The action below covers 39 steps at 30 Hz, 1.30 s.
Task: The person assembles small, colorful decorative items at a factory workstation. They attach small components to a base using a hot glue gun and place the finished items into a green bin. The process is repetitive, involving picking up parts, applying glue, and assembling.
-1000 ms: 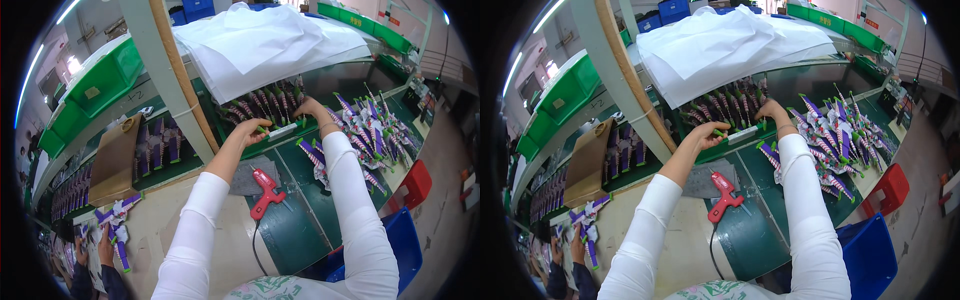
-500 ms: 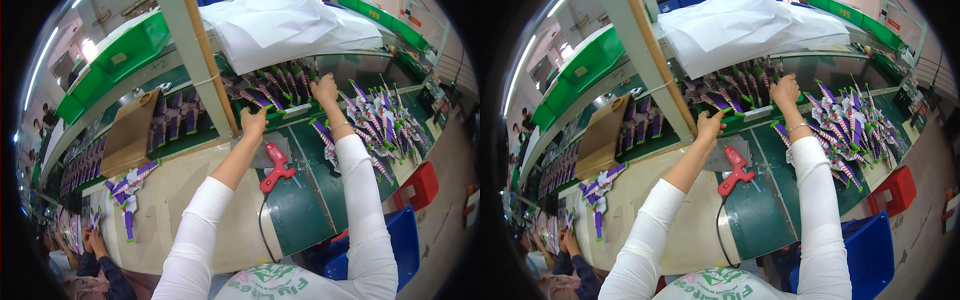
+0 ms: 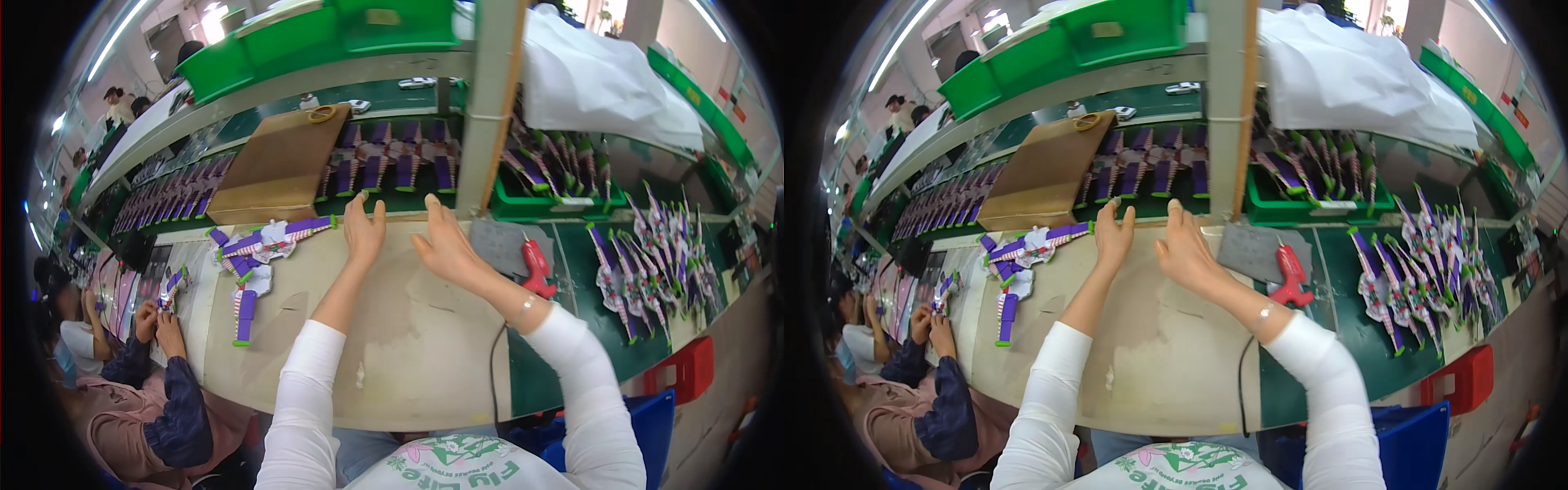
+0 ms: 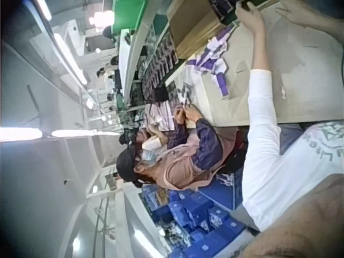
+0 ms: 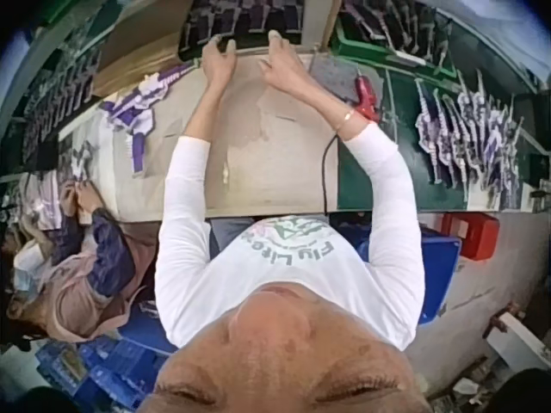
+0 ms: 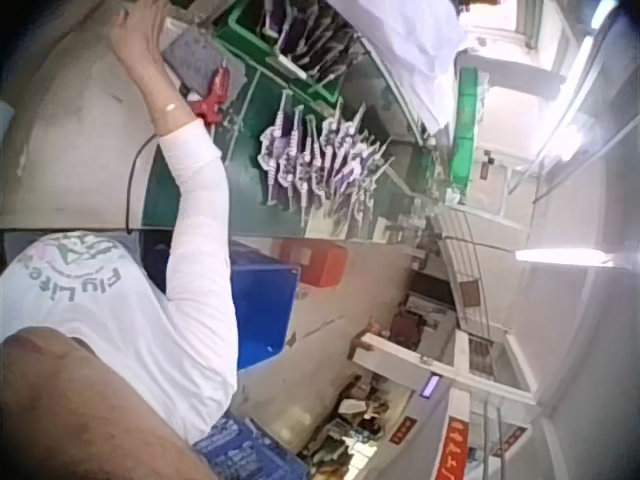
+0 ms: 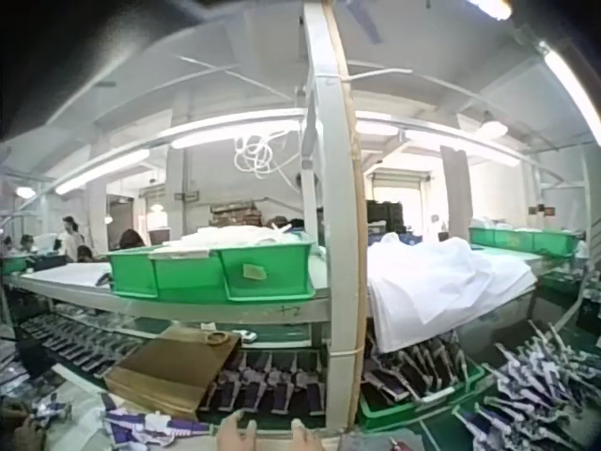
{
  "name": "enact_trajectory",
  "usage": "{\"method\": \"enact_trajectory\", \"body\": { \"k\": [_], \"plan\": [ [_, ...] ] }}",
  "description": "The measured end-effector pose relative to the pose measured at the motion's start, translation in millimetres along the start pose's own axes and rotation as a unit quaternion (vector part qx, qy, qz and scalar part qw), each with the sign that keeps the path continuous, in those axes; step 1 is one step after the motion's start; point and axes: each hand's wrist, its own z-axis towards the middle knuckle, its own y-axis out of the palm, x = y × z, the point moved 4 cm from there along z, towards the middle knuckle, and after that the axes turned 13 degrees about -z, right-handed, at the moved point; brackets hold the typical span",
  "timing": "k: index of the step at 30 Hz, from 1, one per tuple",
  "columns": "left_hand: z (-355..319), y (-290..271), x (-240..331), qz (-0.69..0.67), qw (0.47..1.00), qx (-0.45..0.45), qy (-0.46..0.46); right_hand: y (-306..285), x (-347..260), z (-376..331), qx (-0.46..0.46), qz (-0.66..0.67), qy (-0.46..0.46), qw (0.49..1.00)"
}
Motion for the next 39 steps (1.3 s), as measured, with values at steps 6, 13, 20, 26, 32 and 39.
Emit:
{"method": "enact_trajectory", "body": {
  "k": [6, 13, 20, 26, 32, 39],
  "plan": [
    [54, 2, -53, 0.061, 0.99, -0.109, -0.062, 81, 70, 116, 0.08, -0.201, 0.314, 0.925],
    [75, 22, -96, 0.198, 0.955, -0.157, -0.154, 125, 163, 141, 0.031, -0.085, 0.478, 0.874],
    [92, 13, -111, 0.127, 0.96, -0.106, -0.225, 146, 156, 166, 0.048, 0.399, 0.539, 0.74],
    [100, 35, -147, 0.047, 0.947, -0.087, -0.305, 168, 127, 152, 0.111, 0.278, 0.395, 0.869],
    [116, 48, -212, 0.184, 0.945, -0.021, -0.269, 198, 114, 153, 0.156, 0.371, 0.486, 0.776],
    [121, 44, -210, 0.168, 0.952, 0.001, -0.257, 198, 77, 154, -0.046, 0.73, 0.406, 0.548]
  ]
}}
